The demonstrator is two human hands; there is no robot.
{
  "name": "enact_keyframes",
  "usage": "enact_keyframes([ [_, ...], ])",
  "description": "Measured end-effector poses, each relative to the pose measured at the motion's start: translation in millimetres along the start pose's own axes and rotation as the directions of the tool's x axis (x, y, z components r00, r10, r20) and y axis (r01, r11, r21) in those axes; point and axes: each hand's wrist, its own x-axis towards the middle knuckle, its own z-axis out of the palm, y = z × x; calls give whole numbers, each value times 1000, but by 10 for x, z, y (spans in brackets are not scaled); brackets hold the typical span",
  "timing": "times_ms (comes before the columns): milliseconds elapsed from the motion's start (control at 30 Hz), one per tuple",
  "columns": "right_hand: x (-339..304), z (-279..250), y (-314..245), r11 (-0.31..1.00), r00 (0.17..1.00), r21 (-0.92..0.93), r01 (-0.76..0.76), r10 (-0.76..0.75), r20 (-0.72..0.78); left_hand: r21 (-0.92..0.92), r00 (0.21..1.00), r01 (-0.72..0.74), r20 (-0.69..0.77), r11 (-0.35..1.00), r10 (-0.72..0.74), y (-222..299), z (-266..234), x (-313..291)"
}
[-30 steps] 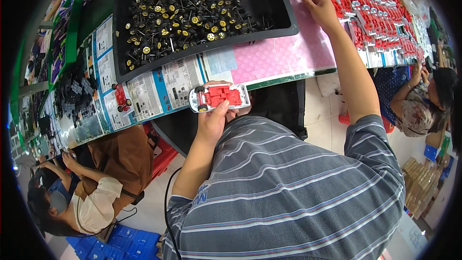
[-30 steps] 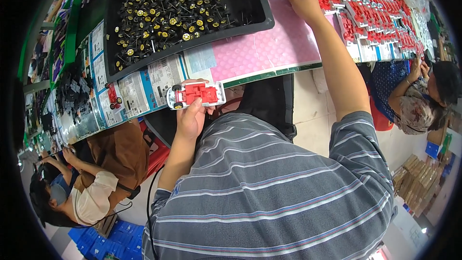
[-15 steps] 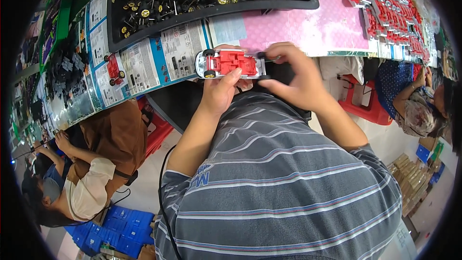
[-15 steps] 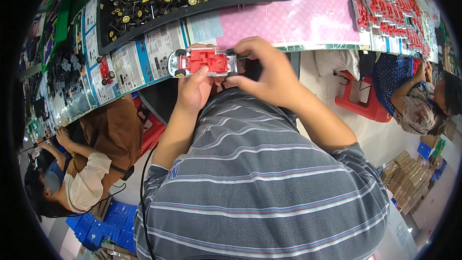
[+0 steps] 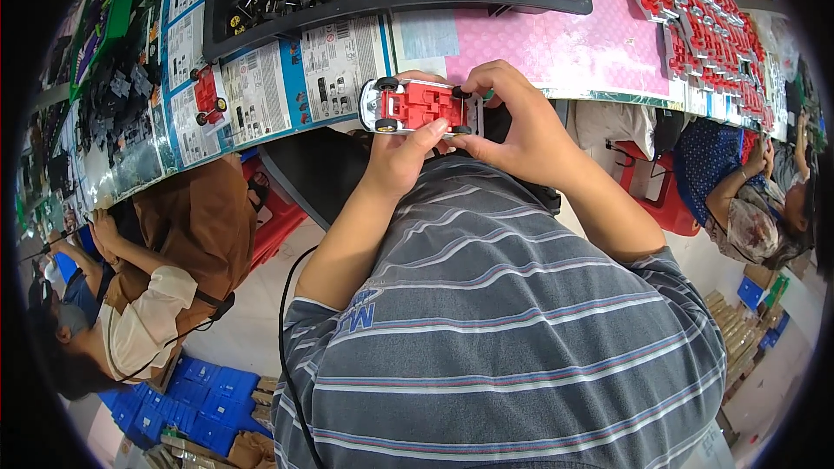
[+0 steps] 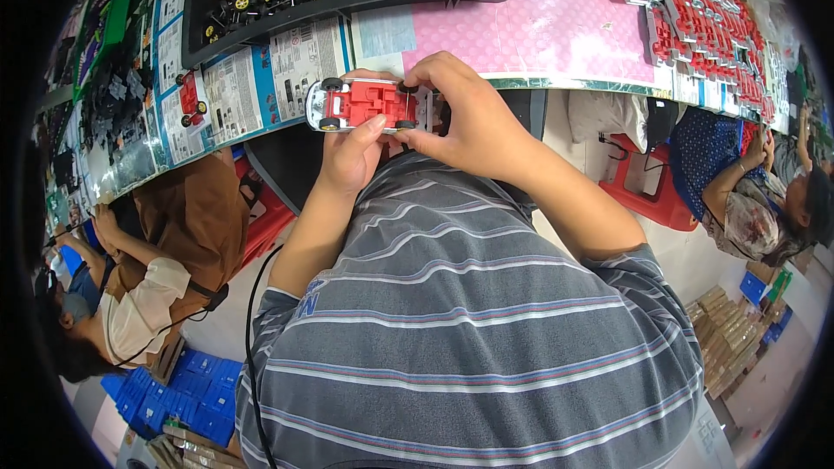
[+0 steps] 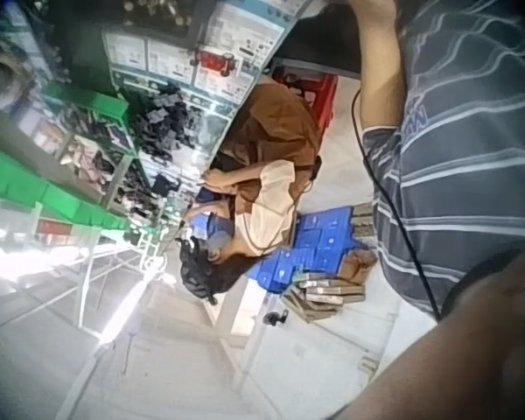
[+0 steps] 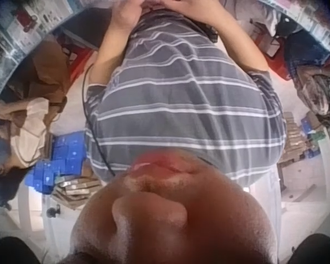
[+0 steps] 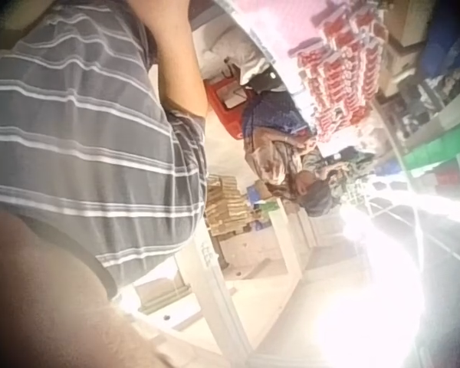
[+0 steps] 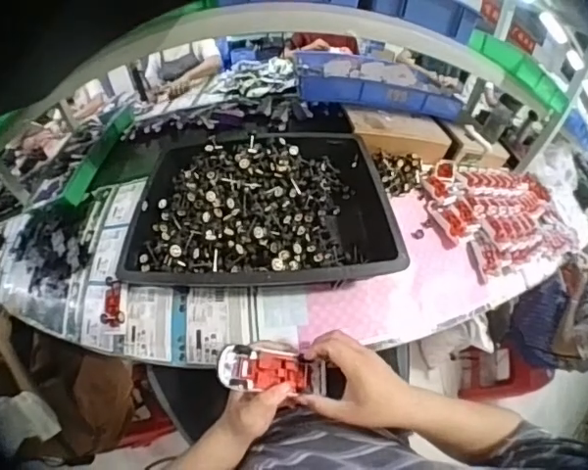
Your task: The person assembles toy cars by taking car chassis, inserting wheel axles from a tray into the car bodies by hand, and placing the assembled cars onto the workstation.
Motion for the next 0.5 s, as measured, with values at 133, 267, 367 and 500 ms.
enact_keyframes([
  [133, -9, 32, -19, 995, 995, 61, -83, 79, 60, -41, 1000, 8, 12, 999, -8, -48, -76, -36],
  [267, -14, 49, 5, 998, 995, 29, -58, 56, 79, -23, 1000, -15, 4, 1000, 15, -30, -61, -33],
  [367, 25, 56, -80, 999, 998, -3, -44, 44, 43, -42, 1000, 0, -28, 999, -1, -2, -71, -43],
  [500, -15, -57, 3, 995, 993, 27, -94, 92, 76, 79, 1000, 20, -23, 997, -18, 118, -277, -181],
])
